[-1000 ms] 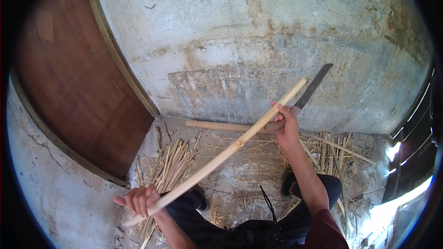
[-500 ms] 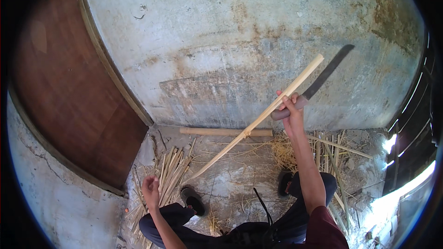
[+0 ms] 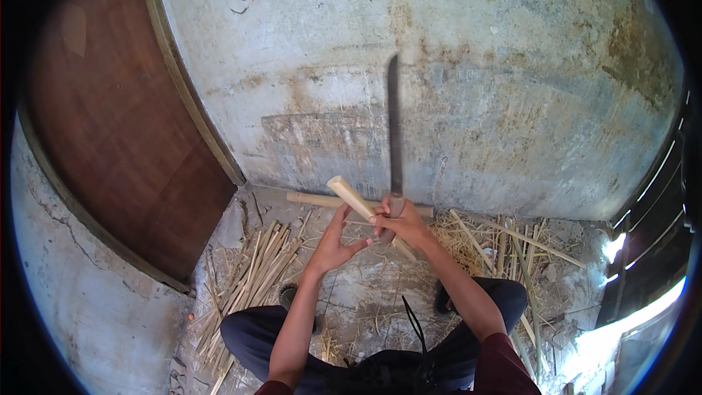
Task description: The person strips layers from a length of bamboo using a large blade and then a smaller knife, sitting on the floor surrounded by bamboo shavings and strips.
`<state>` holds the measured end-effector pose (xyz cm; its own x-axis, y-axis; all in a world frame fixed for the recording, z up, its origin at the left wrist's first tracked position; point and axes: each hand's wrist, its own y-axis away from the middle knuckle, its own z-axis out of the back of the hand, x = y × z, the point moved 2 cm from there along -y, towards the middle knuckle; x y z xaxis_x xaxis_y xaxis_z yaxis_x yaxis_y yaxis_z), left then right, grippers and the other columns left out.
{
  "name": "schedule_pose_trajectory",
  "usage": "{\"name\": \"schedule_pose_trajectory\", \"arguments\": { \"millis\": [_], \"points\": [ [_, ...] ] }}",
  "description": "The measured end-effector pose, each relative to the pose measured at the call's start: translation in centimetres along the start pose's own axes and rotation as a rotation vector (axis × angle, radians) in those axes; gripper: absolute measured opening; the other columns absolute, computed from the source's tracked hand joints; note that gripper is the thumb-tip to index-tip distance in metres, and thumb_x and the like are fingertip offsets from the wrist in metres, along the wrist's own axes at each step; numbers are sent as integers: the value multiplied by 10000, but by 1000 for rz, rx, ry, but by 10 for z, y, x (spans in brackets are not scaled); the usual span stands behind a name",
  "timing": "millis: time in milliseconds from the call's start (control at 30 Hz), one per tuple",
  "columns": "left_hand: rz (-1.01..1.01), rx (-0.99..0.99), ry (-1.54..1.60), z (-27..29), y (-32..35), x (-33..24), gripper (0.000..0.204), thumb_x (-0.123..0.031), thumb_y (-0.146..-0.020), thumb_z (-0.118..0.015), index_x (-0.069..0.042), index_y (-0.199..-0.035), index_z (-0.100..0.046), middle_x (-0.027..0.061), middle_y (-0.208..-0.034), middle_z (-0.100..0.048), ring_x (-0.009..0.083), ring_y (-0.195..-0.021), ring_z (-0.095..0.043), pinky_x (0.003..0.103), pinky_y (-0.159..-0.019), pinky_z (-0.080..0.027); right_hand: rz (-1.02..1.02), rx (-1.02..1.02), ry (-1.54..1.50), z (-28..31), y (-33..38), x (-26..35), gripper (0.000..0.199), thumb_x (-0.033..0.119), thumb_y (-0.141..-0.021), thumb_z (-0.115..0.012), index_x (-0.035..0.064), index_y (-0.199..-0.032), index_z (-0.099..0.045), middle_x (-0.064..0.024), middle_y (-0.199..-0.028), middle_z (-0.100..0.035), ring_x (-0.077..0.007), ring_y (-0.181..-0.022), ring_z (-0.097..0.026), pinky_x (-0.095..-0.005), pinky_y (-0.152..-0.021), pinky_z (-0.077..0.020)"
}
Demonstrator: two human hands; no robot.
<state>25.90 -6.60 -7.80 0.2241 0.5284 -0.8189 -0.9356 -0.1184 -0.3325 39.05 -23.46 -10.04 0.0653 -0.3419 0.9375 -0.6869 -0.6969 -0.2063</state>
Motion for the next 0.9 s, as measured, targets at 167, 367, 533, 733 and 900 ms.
{"name": "schedule_pose_trajectory", "arguments": {
  "millis": [167, 367, 533, 733, 900],
  "points": [
    [6, 192, 154, -21, 3, 36, 707, -58, -907, -809, 13, -1512, -451, 192, -1359, -673, 304, -1377, -589, 446, -1174, -458, -107, 72, 182, -10, 6, -20, 307, 35, -912, -802, 63, -839, -505, -96, -866, -721, -179, -717, -750, -331, -638, -608],
    [244, 156, 330, -25, 15, 62, 677, -52, -947, -779, 6, -1536, -451, 199, -1354, -676, 265, -1360, -603, 431, -1143, -489, 66, 85, 328, -7, 6, -26, 284, 111, -927, -816, 13, -854, -559, -137, -982, -769, -163, -776, -763, -319, -674, -621],
    [-19, -233, 346, -24, 10, 61, 622, -57, -1030, -667, 6, -1585, -393, 216, -1393, -648, 254, -1382, -582, 398, -1124, -488, -67, -78, 216, 1, 10, -12, 379, 160, -966, -784, 59, -803, -457, -162, -1137, -785, -121, -720, -731, -276, -594, -573],
    [116, -328, 764, -14, 10, 75, 408, -269, -1121, -566, -14, -1439, -577, -19, -755, -586, 79, -665, -550, 266, -692, -515, -163, -255, 398, 20, 31, -7, 337, 250, -994, -751, 68, -829, -520, -126, -841, -763, -77, -493, -585, -255, -441, -438],
    [264, -569, 490, -22, -13, 64, 361, -380, -1130, -530, -36, -1161, -631, -57, -691, -446, 64, -601, -437, 255, -585, -363, -244, -340, 265, 44, 59, -35, 354, 344, -1002, -710, 23, -886, -621, -56, -624, -632, -87, -448, -536, -252, -421, -398]
  ]
}}
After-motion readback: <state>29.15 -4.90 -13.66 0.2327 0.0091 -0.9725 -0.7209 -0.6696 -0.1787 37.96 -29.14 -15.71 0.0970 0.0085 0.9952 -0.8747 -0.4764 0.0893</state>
